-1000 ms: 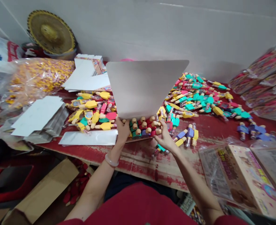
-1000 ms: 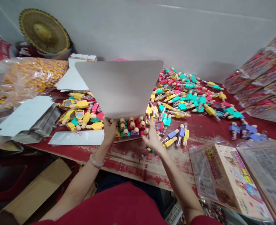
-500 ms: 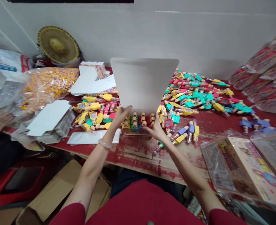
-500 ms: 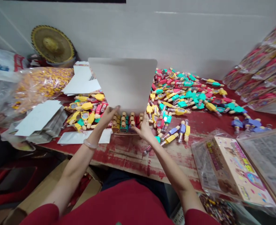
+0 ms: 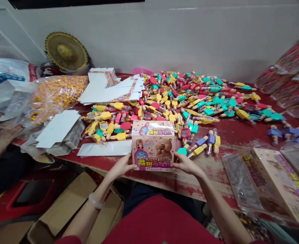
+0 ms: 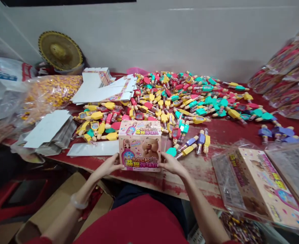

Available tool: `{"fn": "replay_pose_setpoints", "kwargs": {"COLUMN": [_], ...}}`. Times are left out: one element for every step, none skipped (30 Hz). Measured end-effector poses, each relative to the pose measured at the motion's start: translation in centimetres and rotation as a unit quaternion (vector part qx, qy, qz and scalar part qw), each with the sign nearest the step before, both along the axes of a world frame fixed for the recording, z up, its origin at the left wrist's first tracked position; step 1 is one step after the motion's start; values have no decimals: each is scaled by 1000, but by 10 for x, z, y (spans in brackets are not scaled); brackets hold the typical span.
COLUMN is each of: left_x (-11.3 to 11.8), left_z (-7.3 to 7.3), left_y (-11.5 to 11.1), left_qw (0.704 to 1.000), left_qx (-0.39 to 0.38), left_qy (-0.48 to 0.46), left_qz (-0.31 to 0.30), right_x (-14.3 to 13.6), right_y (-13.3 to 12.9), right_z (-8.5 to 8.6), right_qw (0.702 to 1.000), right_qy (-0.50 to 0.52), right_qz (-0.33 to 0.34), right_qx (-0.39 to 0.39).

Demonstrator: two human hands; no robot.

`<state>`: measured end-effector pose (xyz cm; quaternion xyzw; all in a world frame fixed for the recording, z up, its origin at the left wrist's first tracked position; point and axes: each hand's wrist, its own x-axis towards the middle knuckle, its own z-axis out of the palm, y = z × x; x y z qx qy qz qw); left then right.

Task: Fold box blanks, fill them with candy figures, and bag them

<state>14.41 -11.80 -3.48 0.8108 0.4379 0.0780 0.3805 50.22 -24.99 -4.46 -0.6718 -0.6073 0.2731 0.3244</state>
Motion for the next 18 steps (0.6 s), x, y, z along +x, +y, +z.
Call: {"fn": "replay_pose_setpoints", "kwargs": {"left_x": [9,18,28,36,44,50,54,57,59,60,61,61,61,61,61,60,60,60], "left_z": [-10,-15,-17,-17,-16,-15,-15,-16,-19,-23,-27,-31,-35,-39,-42,-44,-46,-47], "left_y": [3,8,15,23,31,39,47,53,58,62,65,68,70,71,73,74,75,75], "left_qw": [999,996,988,977,968,961,957,956,956,957,958,958,959,960,962,963,965,967], "left_qx": [30,78,135,188,229,257,273,279,280,279,277,275,273,271,267,263,257,251], "left_qy": [26,53,75,86,85,78,70,65,62,57,51,44,38,29,20,12,4,-3], "left_qz": [0,9,28,46,58,66,69,69,67,64,63,62,61,60,57,54,50,48], "right_x": [-8,-14,-18,-20,-22,-22,-22,-22,-22,-23,-24,-24,-25,-26,-26,-27,-27,-28], "right_y": [9,20,30,40,48,54,59,61,63,63,62,62,61,61,60,59,59,58], "right_z": [-11,-20,-27,-32,-36,-38,-40,-42,-43,-44,-46,-48,-50,-52,-55,-58,-62,-65], "right_qw": [1000,999,998,993,987,981,976,975,974,974,974,974,973,973,973,972,970,969], "right_qy": [-11,-20,-35,-56,-78,-96,-107,-111,-111,-110,-110,-110,-110,-109,-107,-104,-100,-97], "right_qz": [-13,-33,-59,-95,-126,-149,-163,-169,-173,-176,-179,-181,-183,-184,-188,-193,-199,-203], "right_qx": [-1,0,11,37,62,82,93,95,92,89,87,85,83,83,85,88,95,102]}}
